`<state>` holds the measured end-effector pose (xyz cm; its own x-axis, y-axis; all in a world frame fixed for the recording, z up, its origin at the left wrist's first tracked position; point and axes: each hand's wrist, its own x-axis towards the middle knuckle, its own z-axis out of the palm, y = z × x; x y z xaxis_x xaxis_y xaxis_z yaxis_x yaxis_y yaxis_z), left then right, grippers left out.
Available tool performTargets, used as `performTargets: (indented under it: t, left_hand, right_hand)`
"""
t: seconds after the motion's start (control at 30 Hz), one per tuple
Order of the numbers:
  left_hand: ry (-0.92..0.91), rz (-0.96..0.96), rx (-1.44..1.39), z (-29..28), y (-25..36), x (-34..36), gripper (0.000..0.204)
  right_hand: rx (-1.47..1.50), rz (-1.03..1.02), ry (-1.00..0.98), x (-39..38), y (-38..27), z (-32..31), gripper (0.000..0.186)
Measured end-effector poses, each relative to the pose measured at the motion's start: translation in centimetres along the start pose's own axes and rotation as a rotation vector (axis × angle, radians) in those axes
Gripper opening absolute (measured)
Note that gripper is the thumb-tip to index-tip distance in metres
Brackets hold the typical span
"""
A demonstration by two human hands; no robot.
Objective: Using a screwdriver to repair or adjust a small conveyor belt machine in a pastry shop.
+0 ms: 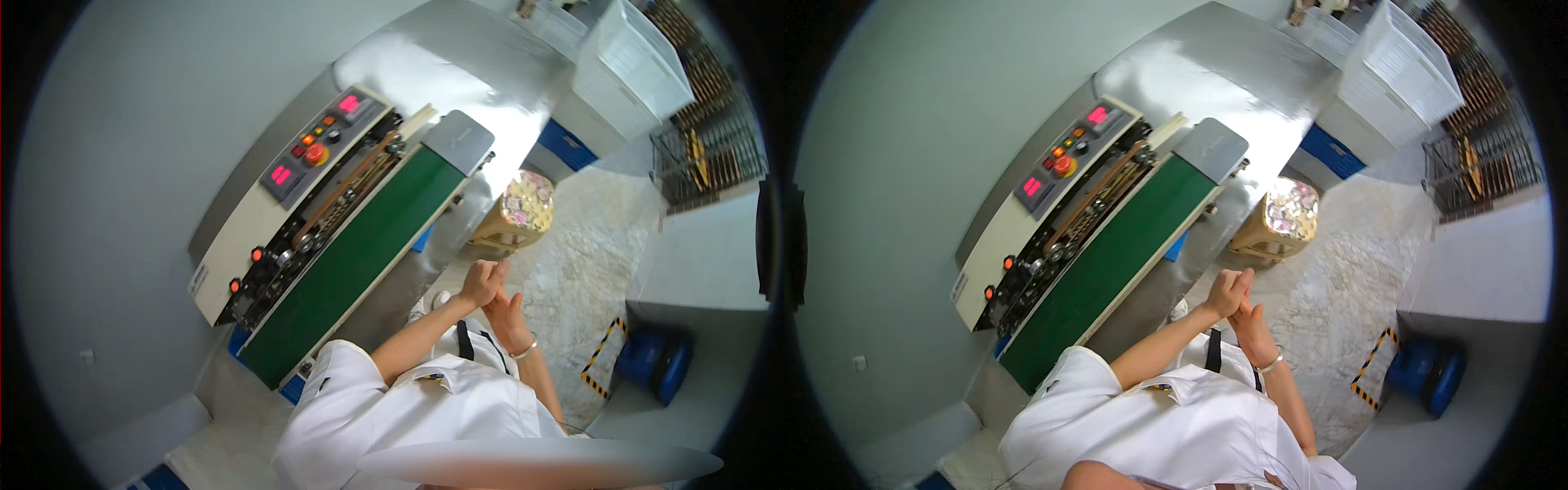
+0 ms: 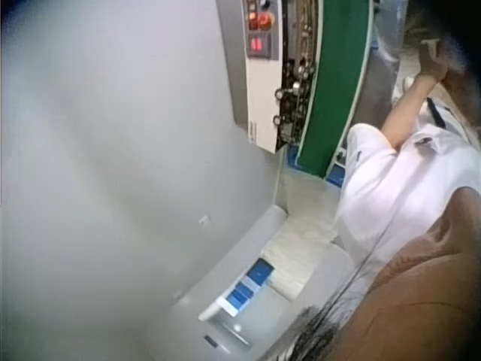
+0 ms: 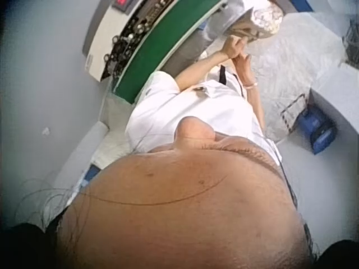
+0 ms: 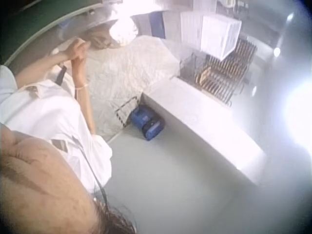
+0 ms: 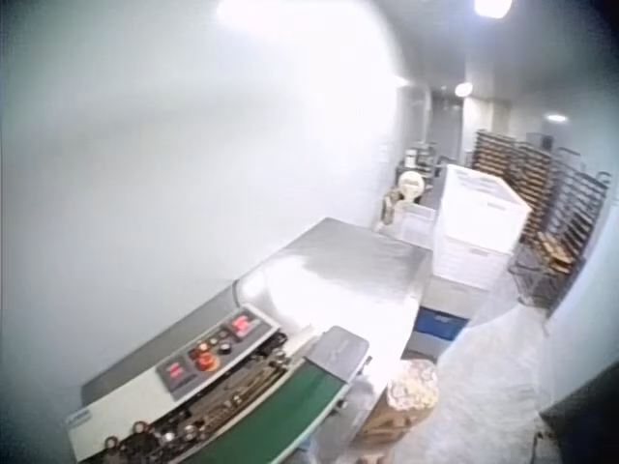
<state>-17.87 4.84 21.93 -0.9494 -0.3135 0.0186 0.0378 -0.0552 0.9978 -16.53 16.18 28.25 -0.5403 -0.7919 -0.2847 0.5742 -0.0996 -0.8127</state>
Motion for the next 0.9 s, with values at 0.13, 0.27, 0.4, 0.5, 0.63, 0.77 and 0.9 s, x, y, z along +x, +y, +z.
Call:
performTargets:
  t: [0.13,0.27,0.4,0.5,0.63,0.77,0.9]
  left_hand:
    - [-0.081,-0.329,-0.314,-2.0,-3.3,0.6,0.061]
    - [0.041,-0.736,-1.273,-2.4,-4.6,-0.5,0.061]
    - [-0.136,-0.781,-1.245,-0.7,0.0,-1.6,0.063]
    - [-0.576,-0.565,-1.968,-2.8,4.0,-0.5,0.064]
    - [-0.383,-0.469,-1.753,-7.4,11.9,0.3,0.062]
    - [-0.487,-0.484,-1.688,-4.7,11.6,2.2,0.060]
    - [-0.489,-0.551,-1.615,0.0,10.9,3.5,0.061]
  right_hand:
    - [-0.176,0.086,0.069,0.0,-0.5,0.8,0.077]
    - [-0.777,-0.428,0.048,1.4,-3.3,5.6,0.058]
    - [-1.573,-0.290,0.233,4.4,1.9,-3.5,0.054]
    - [-1.803,-0.167,0.615,0.5,10.4,-24.9,0.058]
    - [-0.070,0.255,1.077,-0.6,5.4,-17.3,0.061]
    - [0.241,0.261,0.818,-3.5,5.0,-17.0,0.064]
    - [0.445,0.175,0.698,-5.2,4.0,-17.6,0.067]
